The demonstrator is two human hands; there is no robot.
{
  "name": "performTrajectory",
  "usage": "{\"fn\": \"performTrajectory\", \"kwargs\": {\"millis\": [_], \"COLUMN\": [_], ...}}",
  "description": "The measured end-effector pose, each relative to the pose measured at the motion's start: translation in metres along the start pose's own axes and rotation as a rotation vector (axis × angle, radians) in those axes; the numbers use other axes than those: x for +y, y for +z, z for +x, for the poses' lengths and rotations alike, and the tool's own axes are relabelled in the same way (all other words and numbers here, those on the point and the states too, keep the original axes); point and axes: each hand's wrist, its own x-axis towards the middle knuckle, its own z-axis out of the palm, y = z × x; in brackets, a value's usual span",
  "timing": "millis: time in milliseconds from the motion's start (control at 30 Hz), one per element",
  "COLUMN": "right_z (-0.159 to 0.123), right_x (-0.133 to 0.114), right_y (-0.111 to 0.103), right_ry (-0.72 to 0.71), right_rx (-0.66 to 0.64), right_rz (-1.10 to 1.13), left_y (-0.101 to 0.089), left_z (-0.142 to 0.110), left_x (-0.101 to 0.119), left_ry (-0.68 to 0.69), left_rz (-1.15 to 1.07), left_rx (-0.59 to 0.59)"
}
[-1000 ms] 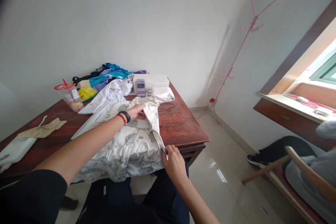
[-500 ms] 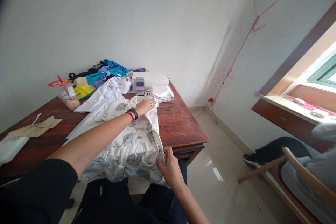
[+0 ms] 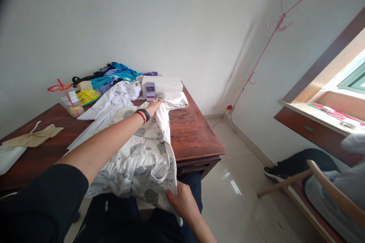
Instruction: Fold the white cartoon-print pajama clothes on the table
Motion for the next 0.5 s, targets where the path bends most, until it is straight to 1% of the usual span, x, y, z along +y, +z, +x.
{"fn": "performTrajectory", "kwargs": {"millis": [100, 233, 300, 400, 500], "right_z": [-0.016, -0.027, -0.026, -0.020, -0.011], "right_x": [-0.020, -0.051, -0.065, -0.088, -0.114], "right_y": [0.008, 0.031, 0.046, 0.068, 0.087], "right_ry": [-0.011, -0.096, -0.121, -0.156, -0.279], "right_rx": [-0.034, -0.075, -0.114, -0.227, -0.302], "right_rz": [-0.100, -0.277, -0.399, -0.564, -0.645], "left_y": [-0.008, -0.018, -0.024, -0.034, -0.044], "left_z": [-0.002, -0.003, -0.001, 0.005, 0.015], "left_x": [0.001, 0.007, 0.010, 0.013, 0.014], "left_ry": [-0.037, -0.047, -0.029, 0.005, 0.036], "left_rz": [0.018, 0.048, 0.072, 0.119, 0.163], "left_rx": [-0.048, -0.105, -0.119, -0.120, -0.108]}}
